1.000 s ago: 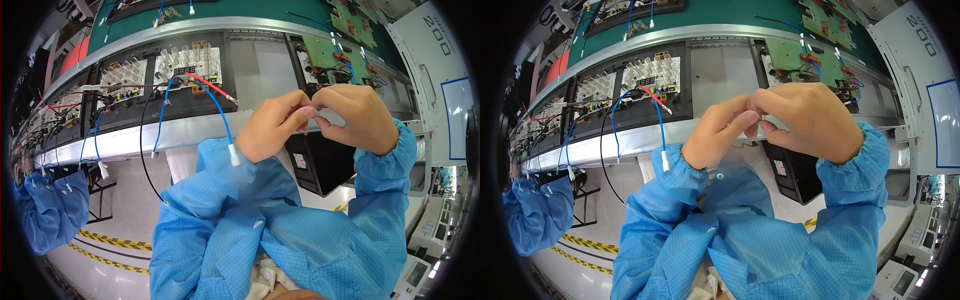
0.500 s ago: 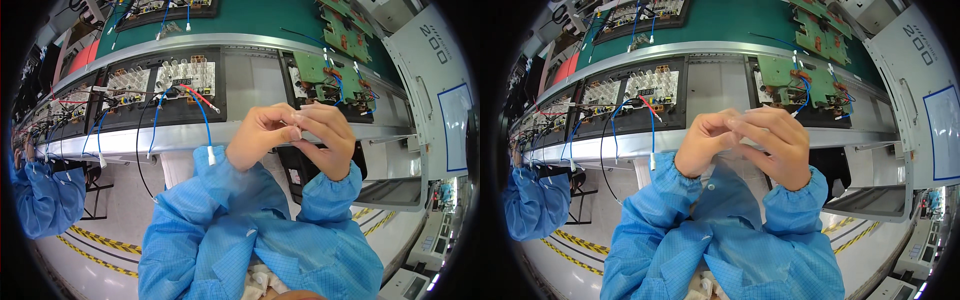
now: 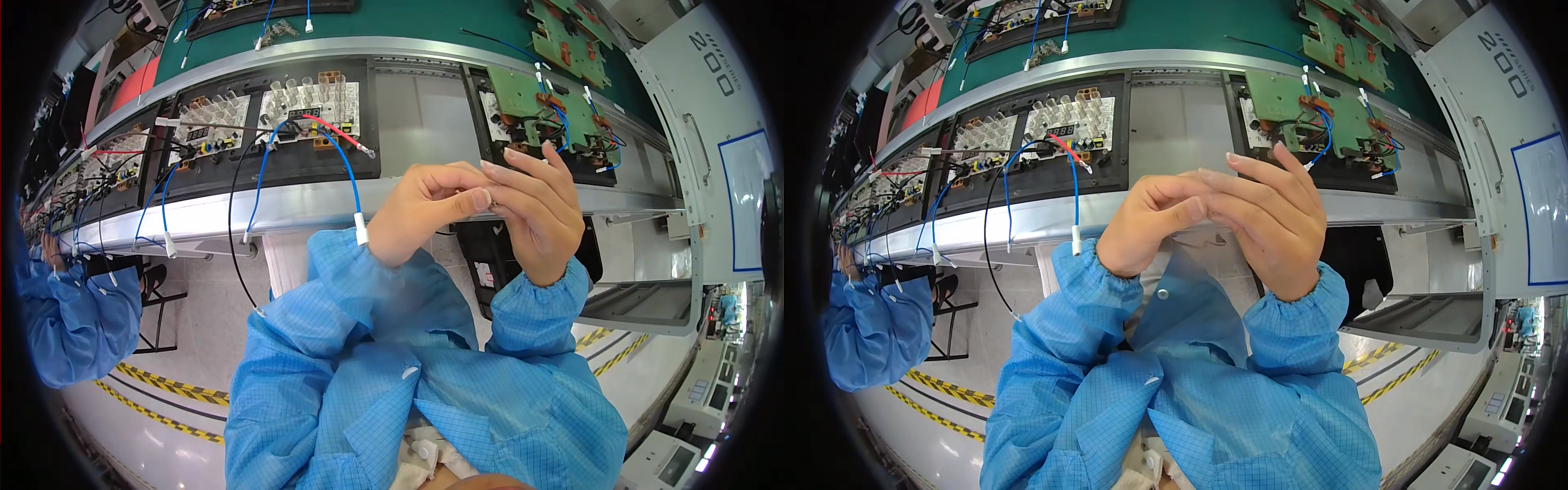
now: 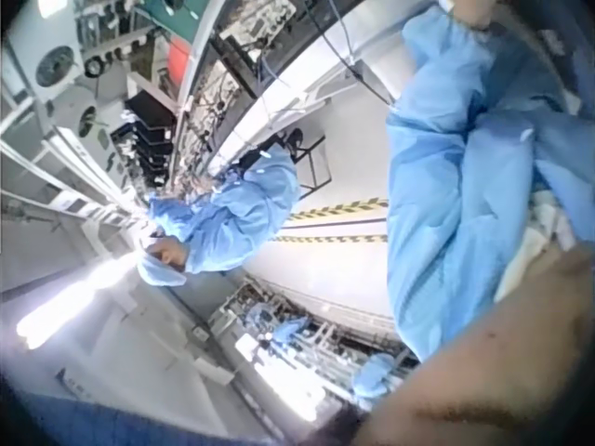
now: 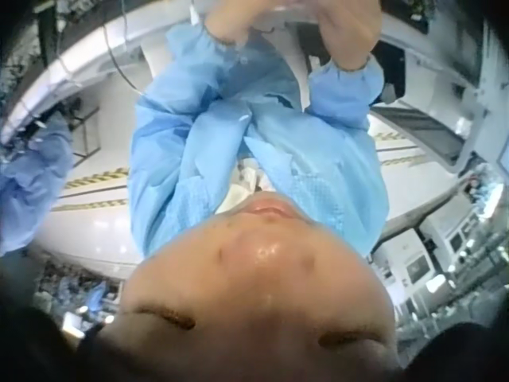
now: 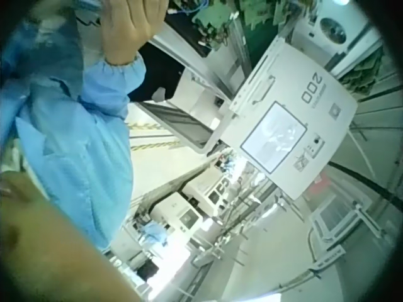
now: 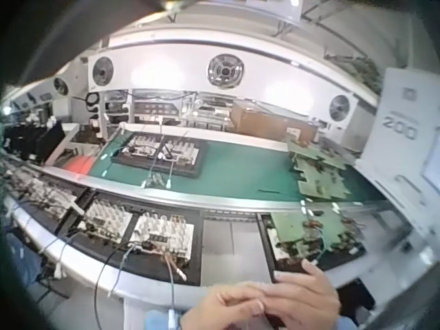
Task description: The recorder is assembling components onto an electronic board, routing wires, and making connections at a manufacturing station.
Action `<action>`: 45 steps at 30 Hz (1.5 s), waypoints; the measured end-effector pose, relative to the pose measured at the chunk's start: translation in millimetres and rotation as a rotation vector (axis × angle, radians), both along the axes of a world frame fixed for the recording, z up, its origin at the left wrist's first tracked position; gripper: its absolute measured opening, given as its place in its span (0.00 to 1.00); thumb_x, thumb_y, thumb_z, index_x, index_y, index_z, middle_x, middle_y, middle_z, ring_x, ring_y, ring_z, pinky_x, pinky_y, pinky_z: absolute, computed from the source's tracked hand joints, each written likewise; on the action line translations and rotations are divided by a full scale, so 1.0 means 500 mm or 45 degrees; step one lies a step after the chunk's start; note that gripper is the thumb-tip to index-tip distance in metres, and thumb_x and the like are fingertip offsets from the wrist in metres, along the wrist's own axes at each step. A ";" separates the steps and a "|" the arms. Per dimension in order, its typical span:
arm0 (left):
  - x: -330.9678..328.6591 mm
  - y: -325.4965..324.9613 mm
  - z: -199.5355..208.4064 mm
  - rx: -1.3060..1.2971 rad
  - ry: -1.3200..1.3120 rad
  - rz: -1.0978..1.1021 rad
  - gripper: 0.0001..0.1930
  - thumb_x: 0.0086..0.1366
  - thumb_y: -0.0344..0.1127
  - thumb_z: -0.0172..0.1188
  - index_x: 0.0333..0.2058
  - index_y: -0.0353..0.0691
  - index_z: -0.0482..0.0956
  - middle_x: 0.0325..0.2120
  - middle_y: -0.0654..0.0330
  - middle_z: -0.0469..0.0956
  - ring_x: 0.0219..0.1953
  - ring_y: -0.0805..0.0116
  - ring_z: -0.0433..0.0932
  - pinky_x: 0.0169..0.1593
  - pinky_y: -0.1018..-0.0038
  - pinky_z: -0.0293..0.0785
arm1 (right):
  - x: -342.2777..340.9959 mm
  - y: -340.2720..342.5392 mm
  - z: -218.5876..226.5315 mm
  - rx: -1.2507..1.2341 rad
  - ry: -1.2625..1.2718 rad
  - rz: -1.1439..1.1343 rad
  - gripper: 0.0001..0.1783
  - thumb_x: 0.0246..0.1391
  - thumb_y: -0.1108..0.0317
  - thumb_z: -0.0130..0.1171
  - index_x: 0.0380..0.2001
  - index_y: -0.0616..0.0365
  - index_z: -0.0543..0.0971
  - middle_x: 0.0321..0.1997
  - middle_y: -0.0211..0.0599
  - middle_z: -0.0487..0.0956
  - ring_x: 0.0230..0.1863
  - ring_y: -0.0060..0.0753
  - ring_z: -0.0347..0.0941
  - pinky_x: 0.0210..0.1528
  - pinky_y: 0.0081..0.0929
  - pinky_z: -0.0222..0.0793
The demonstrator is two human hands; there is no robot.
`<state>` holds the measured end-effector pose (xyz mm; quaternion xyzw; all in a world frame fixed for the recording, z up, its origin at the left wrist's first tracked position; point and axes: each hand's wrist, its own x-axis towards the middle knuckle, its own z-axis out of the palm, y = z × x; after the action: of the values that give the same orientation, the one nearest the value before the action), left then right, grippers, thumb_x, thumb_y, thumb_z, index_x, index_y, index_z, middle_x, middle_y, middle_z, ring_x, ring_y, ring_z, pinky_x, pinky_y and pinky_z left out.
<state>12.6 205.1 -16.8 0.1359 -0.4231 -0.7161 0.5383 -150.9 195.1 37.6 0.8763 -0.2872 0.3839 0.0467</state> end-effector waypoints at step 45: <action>0.016 -0.030 0.014 0.013 -0.322 -0.169 0.08 0.54 0.23 0.62 0.34 0.27 0.79 0.28 0.53 0.81 0.31 0.70 0.79 0.38 0.78 0.75 | -0.060 -0.024 -0.045 0.169 0.001 0.042 0.11 0.33 0.69 0.68 0.24 0.37 0.84 0.51 0.30 0.72 0.57 0.43 0.63 0.63 0.50 0.53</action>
<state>20.7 190.2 -9.9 0.1995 -0.4920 -0.7293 0.4316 -181.0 183.0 15.3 0.8822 -0.2976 0.3644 -0.0178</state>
